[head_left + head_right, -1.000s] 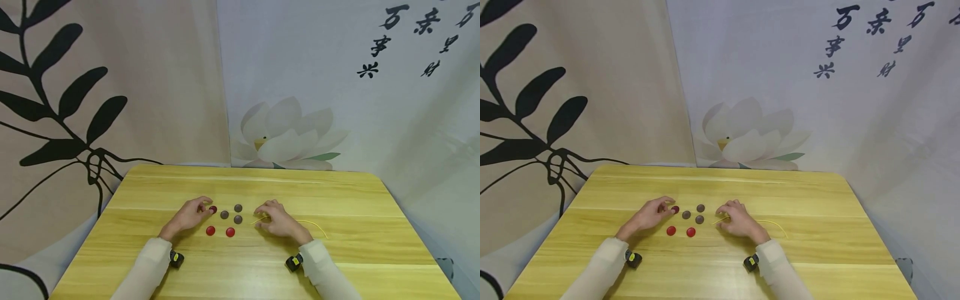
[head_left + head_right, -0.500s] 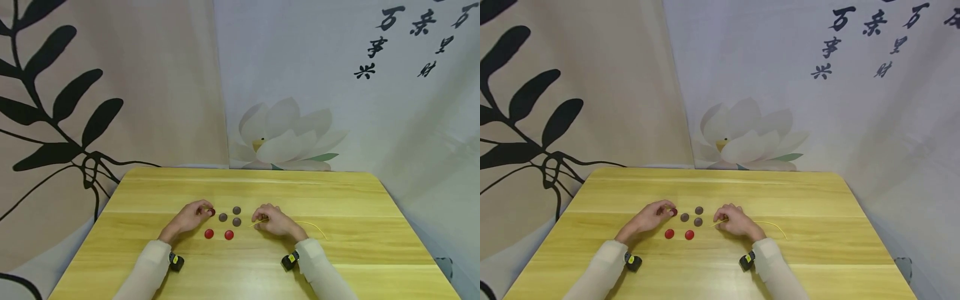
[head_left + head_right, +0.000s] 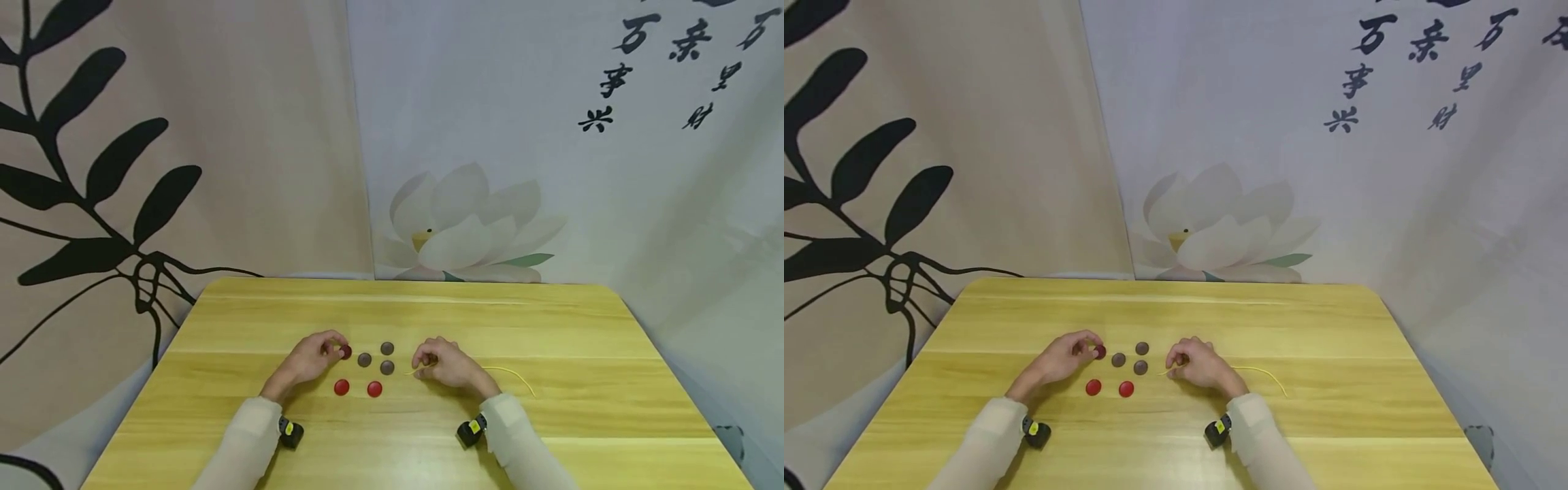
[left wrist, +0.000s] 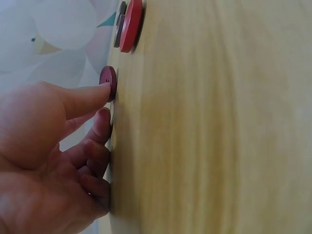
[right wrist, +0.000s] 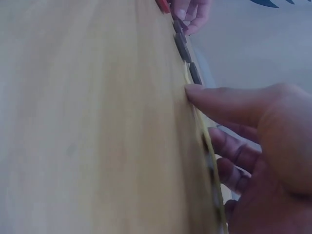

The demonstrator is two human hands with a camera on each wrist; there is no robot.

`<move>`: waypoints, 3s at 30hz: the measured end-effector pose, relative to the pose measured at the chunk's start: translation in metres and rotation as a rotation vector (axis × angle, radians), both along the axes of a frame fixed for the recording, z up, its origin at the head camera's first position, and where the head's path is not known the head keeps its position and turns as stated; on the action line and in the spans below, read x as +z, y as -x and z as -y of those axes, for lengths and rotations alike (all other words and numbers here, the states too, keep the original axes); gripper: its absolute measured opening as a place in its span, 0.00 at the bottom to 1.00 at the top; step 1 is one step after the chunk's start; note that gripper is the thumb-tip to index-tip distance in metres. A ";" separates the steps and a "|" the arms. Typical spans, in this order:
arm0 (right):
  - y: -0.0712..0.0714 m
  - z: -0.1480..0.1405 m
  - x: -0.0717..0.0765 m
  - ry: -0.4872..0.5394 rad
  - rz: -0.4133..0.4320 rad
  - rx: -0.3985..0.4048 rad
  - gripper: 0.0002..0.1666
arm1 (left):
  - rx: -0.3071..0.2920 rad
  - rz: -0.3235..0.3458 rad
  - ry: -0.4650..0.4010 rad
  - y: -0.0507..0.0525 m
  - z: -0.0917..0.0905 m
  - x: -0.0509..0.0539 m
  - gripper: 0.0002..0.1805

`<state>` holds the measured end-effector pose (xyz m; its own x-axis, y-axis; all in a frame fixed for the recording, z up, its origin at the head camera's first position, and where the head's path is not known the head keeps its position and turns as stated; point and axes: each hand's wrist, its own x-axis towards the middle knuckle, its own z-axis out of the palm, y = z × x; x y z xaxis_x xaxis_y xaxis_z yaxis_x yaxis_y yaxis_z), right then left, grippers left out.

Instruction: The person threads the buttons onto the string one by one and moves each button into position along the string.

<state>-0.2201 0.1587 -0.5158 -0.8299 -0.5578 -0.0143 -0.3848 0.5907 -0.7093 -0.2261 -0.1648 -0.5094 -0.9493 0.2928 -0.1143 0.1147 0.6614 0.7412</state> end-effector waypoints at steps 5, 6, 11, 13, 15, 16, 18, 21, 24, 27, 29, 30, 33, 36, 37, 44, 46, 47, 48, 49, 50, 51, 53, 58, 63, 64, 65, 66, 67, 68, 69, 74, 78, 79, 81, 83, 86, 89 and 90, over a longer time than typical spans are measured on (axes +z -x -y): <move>0.000 0.003 0.001 0.014 0.002 -0.017 0.06 | 0.020 0.007 0.000 -0.001 -0.001 0.002 0.07; 0.000 0.004 0.001 0.011 0.005 -0.019 0.06 | 0.023 0.010 -0.003 -0.001 -0.001 0.002 0.06; -0.001 0.007 0.003 -0.023 0.005 -0.039 0.07 | 0.028 0.030 -0.019 -0.003 0.000 0.003 0.05; -0.001 0.008 0.003 -0.032 0.004 -0.045 0.07 | 0.032 0.036 -0.018 -0.003 0.000 0.003 0.04; -0.001 0.009 0.004 -0.037 0.002 -0.048 0.07 | 0.037 0.039 -0.016 -0.004 0.000 0.003 0.04; -0.002 0.009 0.004 -0.039 0.001 -0.047 0.07 | 0.041 0.040 -0.015 -0.004 0.000 0.003 0.03; -0.002 0.009 0.005 -0.043 0.003 -0.045 0.06 | 0.048 0.039 -0.014 -0.004 0.000 0.003 0.03; -0.002 0.008 0.006 -0.035 0.002 -0.040 0.06 | 0.054 0.038 -0.021 -0.003 -0.001 0.003 0.02; -0.003 0.007 0.007 -0.010 0.015 -0.035 0.05 | 0.057 0.037 -0.030 -0.002 -0.002 0.003 0.02; -0.003 0.005 0.008 0.030 0.051 -0.025 0.04 | 0.056 0.037 -0.034 -0.002 -0.002 0.002 0.03; -0.003 0.003 0.008 0.056 0.083 -0.018 0.04 | 0.053 0.039 -0.035 -0.001 -0.002 0.001 0.03; -0.003 0.003 0.009 0.070 0.099 -0.013 0.04 | 0.053 0.039 -0.036 -0.001 -0.002 0.001 0.03; -0.003 0.001 0.010 0.093 0.126 -0.008 0.05 | 0.056 0.045 -0.039 -0.001 -0.001 0.001 0.03; -0.002 -0.001 0.010 0.115 0.148 -0.011 0.07 | 0.066 0.060 -0.037 -0.001 0.000 0.002 0.02; -0.002 -0.002 0.009 0.126 0.160 -0.011 0.07 | 0.072 0.067 -0.038 -0.001 0.000 0.002 0.02; -0.002 -0.005 0.009 0.224 0.268 -0.010 0.07 | 0.093 0.076 -0.059 -0.002 0.000 0.004 0.02; -0.002 -0.006 0.010 0.229 0.280 -0.028 0.07 | 0.098 0.070 -0.070 -0.002 0.000 0.004 0.02; -0.003 -0.007 0.010 0.225 0.282 -0.038 0.07 | 0.101 0.066 -0.078 -0.003 -0.001 0.003 0.02; -0.003 -0.008 0.010 0.219 0.286 -0.047 0.07 | 0.104 0.061 -0.082 -0.003 -0.001 0.002 0.02; -0.003 -0.009 0.011 0.211 0.281 -0.052 0.07 | 0.107 0.058 -0.086 -0.003 -0.001 0.001 0.02; -0.003 -0.009 0.011 0.205 0.279 -0.055 0.07 | 0.107 0.052 -0.090 -0.003 -0.001 0.000 0.03; -0.004 -0.010 0.012 0.199 0.275 -0.059 0.08 | 0.109 0.049 -0.094 -0.003 -0.001 -0.001 0.03; -0.004 -0.011 0.015 0.188 0.267 -0.067 0.08 | 0.113 0.048 -0.106 -0.002 -0.002 -0.003 0.03; -0.004 -0.014 0.024 0.177 0.233 -0.074 0.11 | 0.141 0.051 -0.153 0.000 -0.005 -0.002 0.04; -0.004 -0.015 0.028 0.159 0.158 -0.083 0.12 | 0.220 0.055 -0.170 -0.002 -0.008 0.004 0.05; -0.005 -0.015 0.029 0.158 0.145 -0.088 0.11 | 0.233 0.056 -0.176 -0.003 -0.009 0.005 0.05; -0.006 -0.014 0.029 0.156 0.130 -0.094 0.11 | 0.244 0.059 -0.183 -0.004 -0.009 0.006 0.05; -0.006 -0.014 0.029 0.155 0.114 -0.100 0.10 | 0.257 0.060 -0.192 -0.005 -0.009 0.006 0.05; -0.007 -0.014 0.030 0.158 0.103 -0.102 0.09 | 0.266 0.062 -0.201 -0.005 -0.009 0.006 0.05; -0.008 -0.013 0.030 0.161 0.096 -0.105 0.09 | 0.272 0.065 -0.212 -0.006 -0.010 0.007 0.05; -0.009 -0.013 0.030 0.161 0.089 -0.111 0.09 | 0.275 0.065 -0.224 -0.007 -0.010 0.007 0.05; -0.012 -0.011 0.032 0.167 0.064 -0.130 0.09 | 0.274 0.053 -0.257 -0.010 -0.013 0.011 0.05; -0.013 -0.009 0.034 0.172 0.049 -0.141 0.08 | 0.258 0.030 -0.271 -0.012 -0.016 0.015 0.05; -0.014 -0.010 0.035 0.175 0.048 -0.146 0.08 | 0.252 0.025 -0.275 -0.012 -0.018 0.016 0.05; -0.015 -0.010 0.036 0.176 0.044 -0.159 0.08 | 0.240 0.017 -0.282 -0.013 -0.021 0.019 0.04; -0.015 -0.011 0.036 0.180 0.034 -0.172 0.08 | 0.233 0.010 -0.287 -0.014 -0.024 0.022 0.04; -0.016 -0.011 0.038 0.192 0.027 -0.198 0.07 | 0.224 0.001 -0.287 -0.014 -0.028 0.024 0.04; -0.017 -0.011 0.041 0.214 0.032 -0.225 0.06 | 0.223 -0.005 -0.283 -0.014 -0.032 0.025 0.04; -0.017 -0.012 0.041 0.220 0.035 -0.230 0.06 | 0.224 -0.006 -0.282 -0.014 -0.033 0.025 0.04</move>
